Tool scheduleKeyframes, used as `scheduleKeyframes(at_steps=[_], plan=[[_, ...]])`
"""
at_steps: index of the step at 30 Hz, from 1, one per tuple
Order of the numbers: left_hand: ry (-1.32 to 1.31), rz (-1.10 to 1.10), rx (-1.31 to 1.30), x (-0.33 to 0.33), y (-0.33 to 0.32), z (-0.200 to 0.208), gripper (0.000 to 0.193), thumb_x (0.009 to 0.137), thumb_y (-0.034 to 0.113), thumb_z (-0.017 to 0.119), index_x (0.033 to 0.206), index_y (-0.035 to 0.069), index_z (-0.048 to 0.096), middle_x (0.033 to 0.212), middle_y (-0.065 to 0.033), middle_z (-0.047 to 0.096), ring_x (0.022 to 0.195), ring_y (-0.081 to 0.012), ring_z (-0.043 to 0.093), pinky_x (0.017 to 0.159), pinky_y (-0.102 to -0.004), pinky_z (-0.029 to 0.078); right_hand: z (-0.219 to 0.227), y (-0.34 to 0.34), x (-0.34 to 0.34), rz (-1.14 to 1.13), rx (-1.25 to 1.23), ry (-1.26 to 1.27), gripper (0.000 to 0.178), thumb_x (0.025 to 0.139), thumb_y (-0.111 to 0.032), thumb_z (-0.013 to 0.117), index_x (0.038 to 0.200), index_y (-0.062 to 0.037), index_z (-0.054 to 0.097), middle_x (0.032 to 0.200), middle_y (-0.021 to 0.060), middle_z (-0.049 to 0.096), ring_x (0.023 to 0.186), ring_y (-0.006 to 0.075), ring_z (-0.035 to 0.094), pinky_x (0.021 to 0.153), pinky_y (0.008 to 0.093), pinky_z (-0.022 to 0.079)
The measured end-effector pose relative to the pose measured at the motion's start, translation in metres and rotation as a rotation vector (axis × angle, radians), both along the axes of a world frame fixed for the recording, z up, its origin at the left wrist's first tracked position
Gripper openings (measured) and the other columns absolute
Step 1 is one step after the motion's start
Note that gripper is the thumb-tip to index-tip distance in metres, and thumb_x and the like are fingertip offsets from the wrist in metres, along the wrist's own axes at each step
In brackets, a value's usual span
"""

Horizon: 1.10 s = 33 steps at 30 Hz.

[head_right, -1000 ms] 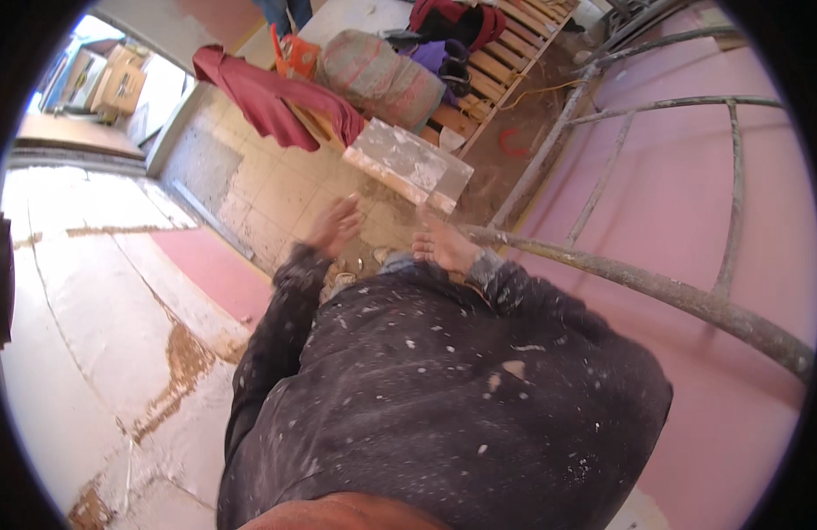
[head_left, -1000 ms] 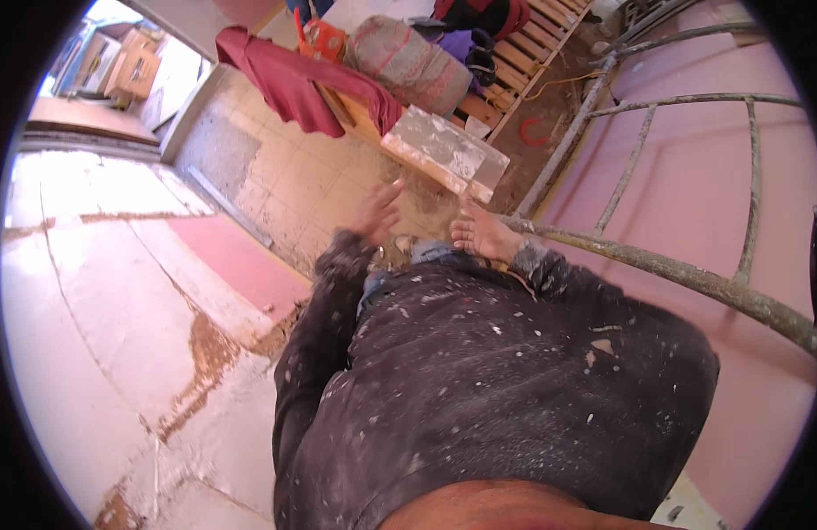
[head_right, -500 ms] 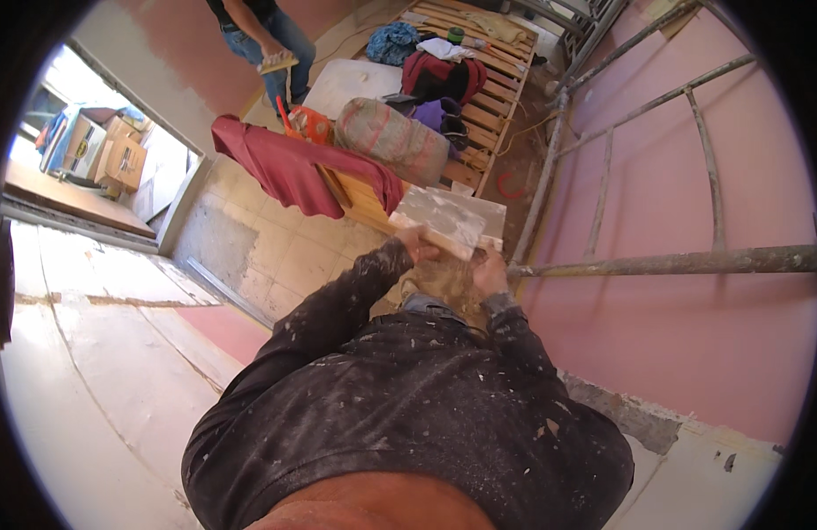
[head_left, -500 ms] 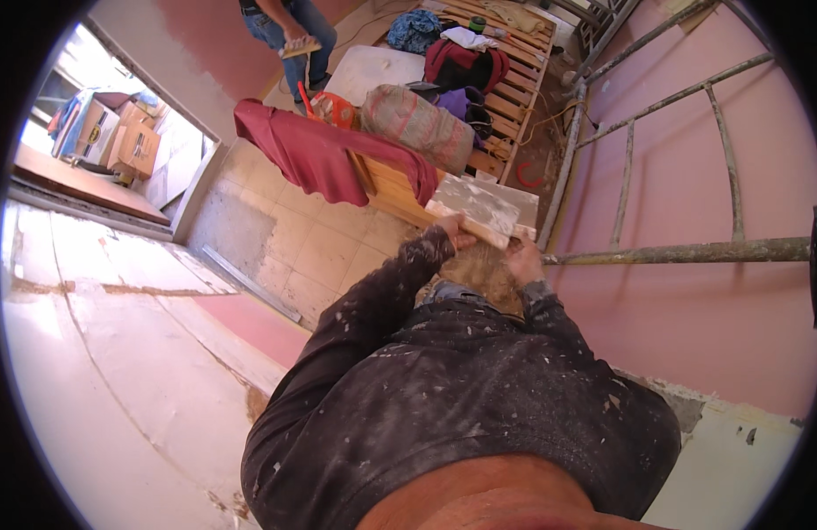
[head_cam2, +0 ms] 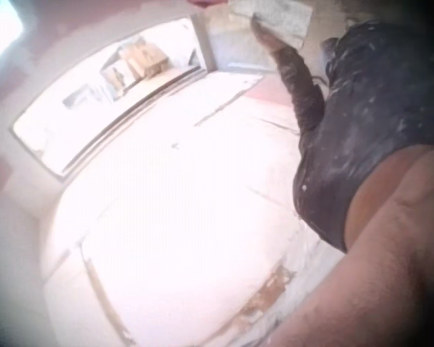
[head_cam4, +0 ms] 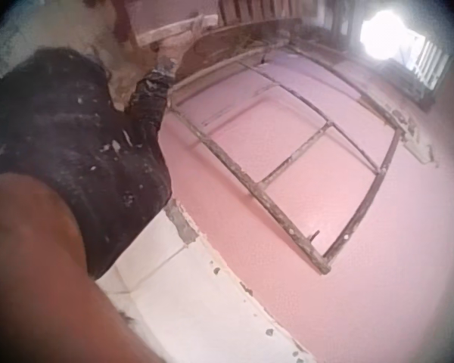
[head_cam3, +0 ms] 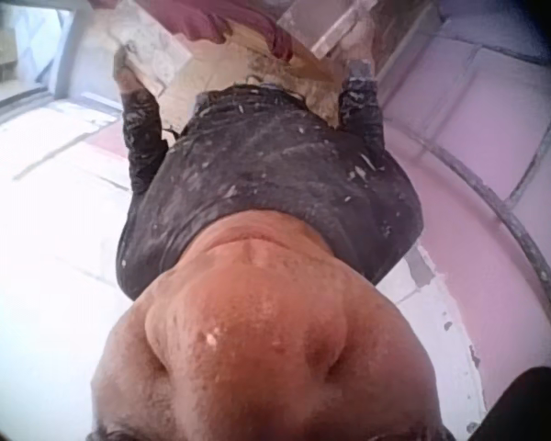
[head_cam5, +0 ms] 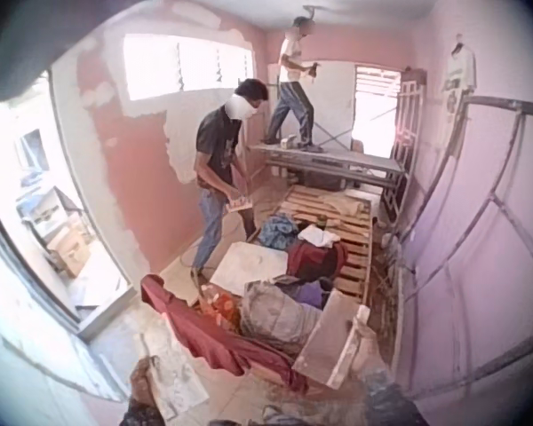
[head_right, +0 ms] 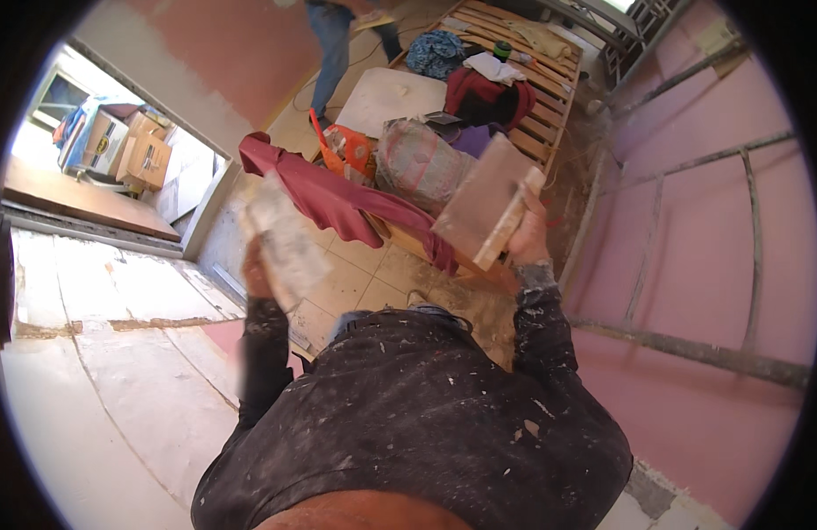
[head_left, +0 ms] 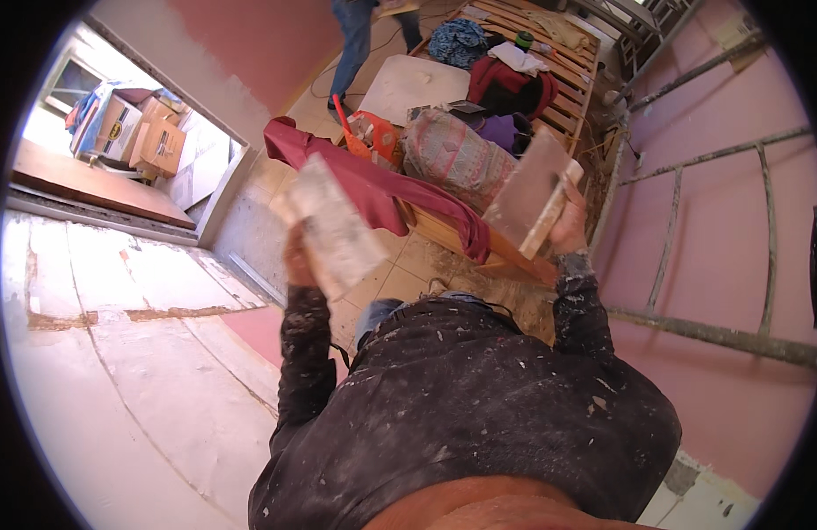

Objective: The person applies plaster to a wall using a hawk and trowel, smoothing the surface in a room under renovation. Another person is visible in the background working on a different section of the wall.

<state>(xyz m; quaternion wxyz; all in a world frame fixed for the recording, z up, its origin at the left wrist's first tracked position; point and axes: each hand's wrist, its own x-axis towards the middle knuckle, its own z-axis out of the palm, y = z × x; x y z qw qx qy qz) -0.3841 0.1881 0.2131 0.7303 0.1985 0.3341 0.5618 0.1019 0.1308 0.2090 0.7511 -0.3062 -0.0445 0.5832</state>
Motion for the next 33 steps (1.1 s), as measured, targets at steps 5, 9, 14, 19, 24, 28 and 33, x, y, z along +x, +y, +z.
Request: scheduleKeyframes(at_steps=[5, 9, 14, 19, 24, 28, 33], plan=[[-0.078, 0.312, 0.111, -0.121, 0.021, -0.021, 0.054, 0.099, 0.036, 0.055, 0.138, 0.001, 0.05, 0.136, -0.0164, 0.058, 0.123, -0.0333, 0.057, 0.106, -0.0485, 0.045, 0.044, 0.089, -0.083, 0.321, 0.017, 0.171, 0.035, 0.094, -0.018, 0.063, 0.126, -0.0039, 0.056, 0.12, 0.012, 0.062, 0.114, 0.0273, 0.06, 0.103, 0.0437, 0.048], [-0.067, 0.435, -0.066, -0.197, 0.047, -0.065, 0.055, 0.097, 0.035, 0.059, 0.139, 0.001, 0.048, 0.136, -0.0159, 0.058, 0.125, -0.0341, 0.055, 0.107, -0.0498, 0.044, 0.004, 0.154, -0.145, 0.292, -0.048, 0.027, 0.025, 0.092, -0.017, 0.065, 0.113, -0.0049, 0.06, 0.108, 0.0099, 0.067, 0.098, 0.0268, 0.067, 0.091, 0.0433, 0.056], [-0.126, 0.426, -0.152, -0.283, 0.117, -0.124, 0.048, 0.094, 0.026, 0.063, 0.134, 0.001, 0.052, 0.129, -0.0146, 0.063, 0.116, -0.0347, 0.061, 0.102, -0.0503, 0.049, 0.011, 0.232, -0.227, 0.289, -0.2, 0.072, 0.023, 0.09, -0.015, 0.065, 0.11, -0.0053, 0.061, 0.097, 0.0084, 0.068, 0.088, 0.0264, 0.069, 0.083, 0.0427, 0.058], [-0.111, 0.278, -0.182, -0.346, 0.252, -0.126, 0.042, 0.094, 0.024, 0.062, 0.129, 0.002, 0.056, 0.128, -0.0141, 0.063, 0.118, -0.0339, 0.06, 0.103, -0.05, 0.048, 0.006, 0.295, -0.274, 0.083, -0.212, -0.119, 0.023, 0.089, -0.016, 0.066, 0.109, -0.0061, 0.06, 0.097, 0.0074, 0.066, 0.091, 0.0272, 0.067, 0.087, 0.0429, 0.056], [-0.198, -0.092, -0.159, -0.335, 0.404, -0.087, 0.044, 0.093, 0.024, 0.062, 0.131, 0.002, 0.056, 0.131, -0.0138, 0.062, 0.12, -0.0327, 0.059, 0.107, -0.0506, 0.045, 0.026, 0.324, -0.305, -0.145, -0.221, -0.142, 0.037, 0.088, -0.015, 0.067, 0.121, -0.0047, 0.055, 0.11, 0.0108, 0.062, 0.106, 0.0304, 0.062, 0.099, 0.0471, 0.05], [-0.123, -0.15, -0.183, -0.31, 0.499, -0.086, 0.048, 0.096, 0.029, 0.058, 0.136, 0.002, 0.052, 0.135, -0.0149, 0.059, 0.12, -0.0343, 0.059, 0.108, -0.0508, 0.044, 0.038, 0.348, -0.328, -0.203, -0.195, -0.019, 0.046, 0.089, -0.013, 0.066, 0.131, -0.0031, 0.05, 0.122, 0.0135, 0.059, 0.115, 0.0332, 0.059, 0.104, 0.0497, 0.046], [-0.175, -0.271, -0.264, -0.285, 0.543, -0.112, 0.044, 0.099, 0.03, 0.055, 0.133, 0.002, 0.054, 0.131, -0.0159, 0.061, 0.117, -0.0343, 0.06, 0.105, -0.0504, 0.046, -0.015, 0.401, -0.313, -0.314, -0.125, -0.341, 0.04, 0.092, -0.01, 0.061, 0.131, -0.0038, 0.052, 0.125, 0.0135, 0.059, 0.118, 0.0305, 0.057, 0.107, 0.047, 0.043]])
